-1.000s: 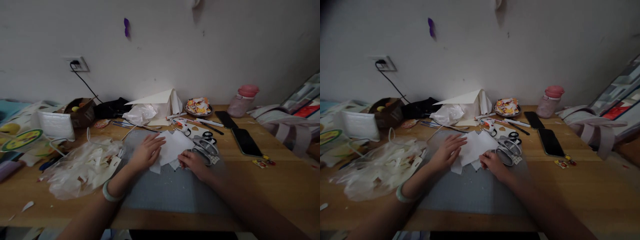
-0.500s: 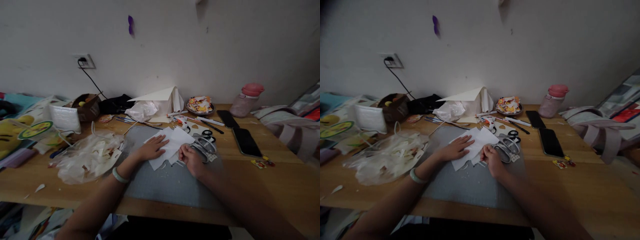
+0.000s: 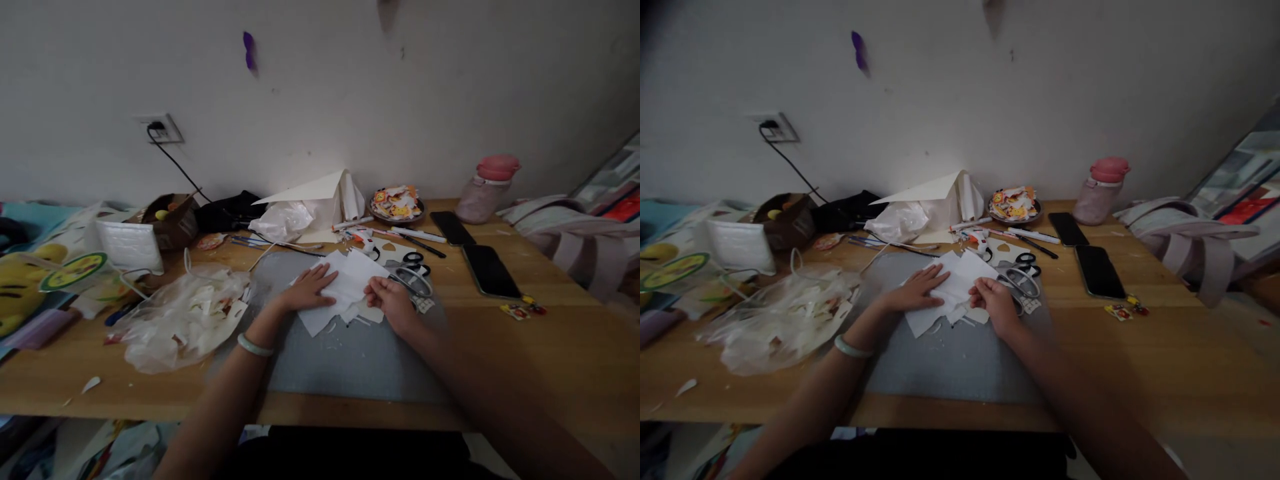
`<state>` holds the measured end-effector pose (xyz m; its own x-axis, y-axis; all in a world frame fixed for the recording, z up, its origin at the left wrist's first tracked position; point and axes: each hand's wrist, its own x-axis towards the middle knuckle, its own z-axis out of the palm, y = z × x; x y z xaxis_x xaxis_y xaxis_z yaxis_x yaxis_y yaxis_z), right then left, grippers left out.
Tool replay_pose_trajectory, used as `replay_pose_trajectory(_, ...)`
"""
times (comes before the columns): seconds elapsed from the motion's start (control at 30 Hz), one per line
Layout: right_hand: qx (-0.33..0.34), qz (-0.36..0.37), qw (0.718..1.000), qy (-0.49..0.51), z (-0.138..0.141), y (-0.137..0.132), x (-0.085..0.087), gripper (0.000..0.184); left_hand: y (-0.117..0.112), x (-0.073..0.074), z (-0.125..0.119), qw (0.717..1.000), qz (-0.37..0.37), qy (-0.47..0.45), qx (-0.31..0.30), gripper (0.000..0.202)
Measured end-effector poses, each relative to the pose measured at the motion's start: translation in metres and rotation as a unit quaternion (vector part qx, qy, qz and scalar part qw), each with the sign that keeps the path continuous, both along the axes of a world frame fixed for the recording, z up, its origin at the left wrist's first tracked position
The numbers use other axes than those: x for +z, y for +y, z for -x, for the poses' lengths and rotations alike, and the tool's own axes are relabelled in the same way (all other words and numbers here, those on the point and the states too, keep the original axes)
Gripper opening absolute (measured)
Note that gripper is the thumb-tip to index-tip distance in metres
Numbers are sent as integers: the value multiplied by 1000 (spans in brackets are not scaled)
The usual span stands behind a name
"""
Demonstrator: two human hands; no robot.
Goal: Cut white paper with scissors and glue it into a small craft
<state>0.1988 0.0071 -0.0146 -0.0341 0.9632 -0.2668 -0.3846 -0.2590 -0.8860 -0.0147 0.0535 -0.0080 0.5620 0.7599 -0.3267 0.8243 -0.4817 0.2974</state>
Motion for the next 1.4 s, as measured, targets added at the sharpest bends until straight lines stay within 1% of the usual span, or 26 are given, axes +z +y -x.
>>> replay_pose_trajectory(0.1,-5,4,1000,-16,-3,0,-1,23,4,3,-2,1000,19,7,3,70)
replay_pose_trajectory(0.17,20,2,999,-34,-4,0,-3,18,6,3,-7,999,23,16,21,61)
replay_pose_trajectory(0.23,51,-9,997,-64,-3,0,-6,14,8,2,-15,998,23,26,58,54)
replay_pose_trajectory(0.33,56,-45,992,-103,-1,-2,-10,12,9,0,-29,992,2,30,124,55)
replay_pose_trajectory(0.43,54,-84,988,-121,-2,-4,-13,17,5,-2,-43,987,-21,7,162,57)
replay_pose_trajectory(0.47,58,-88,986,-127,-3,-5,-13,21,3,-3,-48,985,-27,-14,170,53)
replay_pose_trajectory(0.5,67,-87,985,-136,-4,-5,-12,23,1,-3,-52,985,-20,-45,164,49)
replay_pose_trajectory(0.53,78,-82,983,-147,-5,-6,-11,26,-2,-4,-56,983,-11,-81,165,48)
replay_pose_trajectory(0.6,101,-70,976,-181,-5,-6,-9,29,-6,-6,-64,983,-21,-96,156,48)
replay_pose_trajectory(0.67,113,-70,966,-221,-5,-7,-6,33,-9,-8,-68,989,-35,-102,99,47)
replay_pose_trajectory(0.7,113,-75,961,-240,-5,-7,-6,35,-9,-9,-69,989,-37,-107,90,47)
replay_pose_trajectory(0.77,106,-89,953,-271,-4,-7,-5,40,-8,-9,-67,986,-39,-130,98,46)
replay_pose_trajectory(0.83,94,-122,944,-292,-3,-7,-6,43,-6,-7,-62,983,-19,-160,92,46)
replay_pose_trajectory(0.93,91,-190,919,-334,-6,-4,-7,41,-2,-5,-55,980,18,-194,47,44)
replay_pose_trajectory(0.97,95,-207,911,-344,-7,-4,-7,40,-1,-4,-53,980,23,-198,24,44)
replay_pose_trajectory(1.03,103,-231,900,-355,-9,-2,-5,36,0,-3,-51,981,29,-192,-24,48)
replay_pose_trajectory(1.07,102,-236,898,-358,-9,-1,-5,33,0,-3,-52,981,28,-188,-32,49)
replay_pose_trajectory(1.1,102,-242,896,-359,-10,-1,-4,31,0,-3,-52,981,26,-189,-27,46)
replay_pose_trajectory(1.13,99,-243,897,-357,-10,0,-4,28,0,-3,-53,980,23,-195,-16,39)
replay_pose_trajectory(1.17,92,-234,903,-347,-10,0,-3,27,0,-4,-54,979,21,-205,0,32)
replay_pose_trajectory(1.2,84,-215,916,-329,-11,1,-2,27,0,-4,-55,976,20,-218,17,25)
replay_pose_trajectory(1.23,75,-183,934,-296,-11,2,-1,29,0,-5,-56,972,20,-233,32,19)
replay_pose_trajectory(1.3,64,-93,975,-192,-13,5,1,34,0,-6,-57,964,24,-261,48,15)
replay_pose_trajectory(1.33,62,-49,988,-130,-14,7,3,36,1,-7,-58,961,26,-270,52,14)
replay_pose_trajectory(1.4,63,13,998,-28,-18,11,7,37,1,-7,-58,958,29,-279,56,14)
